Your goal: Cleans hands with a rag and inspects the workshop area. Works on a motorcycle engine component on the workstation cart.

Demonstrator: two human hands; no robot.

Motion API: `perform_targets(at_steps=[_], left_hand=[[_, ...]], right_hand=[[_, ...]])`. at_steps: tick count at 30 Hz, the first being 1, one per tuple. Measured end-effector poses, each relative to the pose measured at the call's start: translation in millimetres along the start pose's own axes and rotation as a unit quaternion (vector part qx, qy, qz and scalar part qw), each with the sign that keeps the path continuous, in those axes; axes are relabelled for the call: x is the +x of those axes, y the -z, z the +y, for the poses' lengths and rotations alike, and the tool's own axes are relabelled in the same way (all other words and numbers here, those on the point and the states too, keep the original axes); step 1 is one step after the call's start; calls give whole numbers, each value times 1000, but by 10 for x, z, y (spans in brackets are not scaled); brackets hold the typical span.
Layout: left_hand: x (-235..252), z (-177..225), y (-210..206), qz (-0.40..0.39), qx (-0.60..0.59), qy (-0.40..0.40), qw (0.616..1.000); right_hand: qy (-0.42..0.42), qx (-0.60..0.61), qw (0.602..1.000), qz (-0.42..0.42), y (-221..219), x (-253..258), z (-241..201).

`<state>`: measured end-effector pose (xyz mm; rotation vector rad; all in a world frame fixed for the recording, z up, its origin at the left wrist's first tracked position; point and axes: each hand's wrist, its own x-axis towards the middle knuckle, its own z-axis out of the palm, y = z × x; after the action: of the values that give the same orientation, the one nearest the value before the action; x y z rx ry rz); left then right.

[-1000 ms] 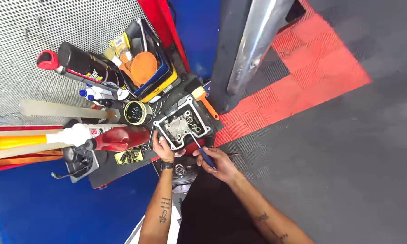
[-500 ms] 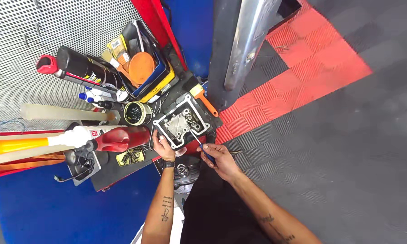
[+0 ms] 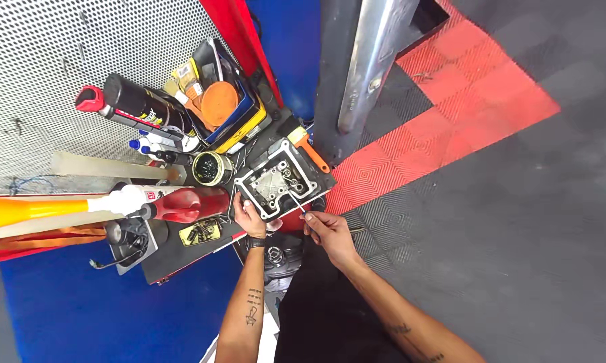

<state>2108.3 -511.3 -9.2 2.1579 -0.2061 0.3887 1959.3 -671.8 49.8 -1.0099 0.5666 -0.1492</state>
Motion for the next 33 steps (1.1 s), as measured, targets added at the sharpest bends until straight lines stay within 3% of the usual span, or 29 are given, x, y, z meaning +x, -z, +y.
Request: perform_targets(at_steps=[17, 20, 23, 28, 33], left_hand=[[-8, 16, 1, 2, 8, 8, 1000], [-7, 15, -1, 2, 6, 5, 1000], [0, 15, -4, 3, 9, 6, 1000], [-13, 17, 4, 5, 4, 5, 1000], [-1, 30, -1, -1, 6, 4, 1000]], right_hand=[[143, -264, 944, 135, -130, -83, 135], [102, -175, 976, 77, -58, -51, 73], [8, -6, 1000, 0, 34, -32, -7], [-103, 182, 976, -65, 135, 28, 1], [-191, 250, 936, -156, 178, 123, 4]])
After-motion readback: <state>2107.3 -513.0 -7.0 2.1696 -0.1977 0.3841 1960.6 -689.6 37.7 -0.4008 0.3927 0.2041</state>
